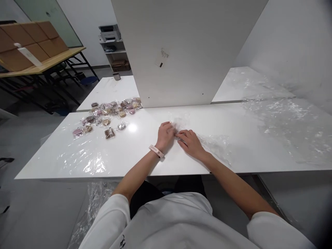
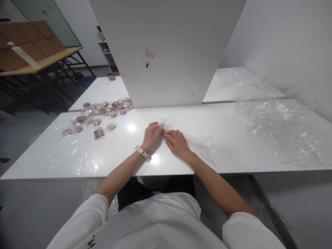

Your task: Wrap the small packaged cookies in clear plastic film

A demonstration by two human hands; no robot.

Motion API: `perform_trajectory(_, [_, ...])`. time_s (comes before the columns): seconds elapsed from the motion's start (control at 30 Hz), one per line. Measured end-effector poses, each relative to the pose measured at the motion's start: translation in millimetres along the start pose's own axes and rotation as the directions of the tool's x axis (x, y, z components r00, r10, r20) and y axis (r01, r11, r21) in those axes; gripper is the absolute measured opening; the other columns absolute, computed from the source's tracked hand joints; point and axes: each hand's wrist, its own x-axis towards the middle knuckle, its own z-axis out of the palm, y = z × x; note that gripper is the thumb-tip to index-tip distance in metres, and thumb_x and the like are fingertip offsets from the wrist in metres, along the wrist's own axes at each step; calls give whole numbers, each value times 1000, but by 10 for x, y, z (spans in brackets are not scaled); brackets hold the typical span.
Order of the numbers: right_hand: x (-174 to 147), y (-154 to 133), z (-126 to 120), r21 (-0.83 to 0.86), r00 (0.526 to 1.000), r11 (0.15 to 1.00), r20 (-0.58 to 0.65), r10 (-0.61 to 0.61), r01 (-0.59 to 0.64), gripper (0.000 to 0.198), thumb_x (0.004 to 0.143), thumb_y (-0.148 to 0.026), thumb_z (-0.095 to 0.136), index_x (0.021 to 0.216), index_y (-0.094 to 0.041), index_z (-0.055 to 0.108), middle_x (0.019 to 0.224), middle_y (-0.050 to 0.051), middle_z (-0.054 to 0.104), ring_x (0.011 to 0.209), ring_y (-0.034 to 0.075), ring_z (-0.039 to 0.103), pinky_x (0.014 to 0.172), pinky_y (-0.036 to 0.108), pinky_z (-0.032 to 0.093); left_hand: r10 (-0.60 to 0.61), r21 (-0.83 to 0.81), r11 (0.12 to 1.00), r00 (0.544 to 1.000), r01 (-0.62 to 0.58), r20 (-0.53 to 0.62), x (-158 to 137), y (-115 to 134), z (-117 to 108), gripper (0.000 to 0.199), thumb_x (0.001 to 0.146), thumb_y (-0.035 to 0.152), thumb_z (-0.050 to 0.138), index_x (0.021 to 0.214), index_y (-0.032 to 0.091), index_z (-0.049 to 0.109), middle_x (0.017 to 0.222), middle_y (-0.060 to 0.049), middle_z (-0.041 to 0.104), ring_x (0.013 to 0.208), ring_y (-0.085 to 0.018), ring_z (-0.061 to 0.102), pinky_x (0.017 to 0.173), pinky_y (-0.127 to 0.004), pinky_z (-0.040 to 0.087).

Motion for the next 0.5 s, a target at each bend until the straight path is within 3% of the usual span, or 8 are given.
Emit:
perform_trajectory(0.1, [-27,-50,-47,45,1000,999,4,23,-23,25,99,-28,46,107,-23,70,112,13,66,99,30,55,89,48,48,235,232,937,962,-262,141,-74,54,57,33,97,23,44,121,24,66,139,-10,64,146,-28,41,125,-61,13])
perform_trajectory(0.2, [-307,-154,-143,135,999,991,-38,31,-26,27,101,-30,45,115,-29,68,125,10,65,112,31,58,97,50,49,275,341,869,923,-358,268,-114,38,33,41,100,30,41,138,23,56,148,-12,57,147,-30,41,125,-62,5])
perform_trajectory(0.3, [-761,-165,-267,66,958,971,-161,237,-229,27,101,-34,46,114,-31,69,114,10,69,106,33,62,93,54,51,297,402,821,905,-405,304,-138,6,23,43,103,31,37,139,19,55,147,-16,56,143,-33,44,124,-60,12])
perform_trajectory(0.37, [-969,-56,-364,4,874,901,-238,423,-435,28,99,-41,47,110,-30,71,106,12,69,101,36,62,90,59,50,306,406,810,895,-423,323,-152,6,54,42,104,31,34,135,16,58,143,-19,58,140,-34,47,120,-58,23])
perform_trajectory(0.43, [-980,103,-460,63,798,825,-225,560,-561,36,97,-49,48,117,-28,70,113,14,68,102,37,63,89,61,51,296,399,817,896,-417,331,-168,21,102,41,104,31,36,132,14,60,137,-22,61,134,-35,51,113,-56,33])
perform_trajectory(0.5, [-787,219,-520,234,775,782,-144,615,-577,45,98,-54,46,130,-29,63,124,13,66,103,34,65,87,56,55,282,406,822,905,-400,320,-185,40,147,39,103,30,39,130,15,62,130,-22,64,128,-36,55,108,-55,38])
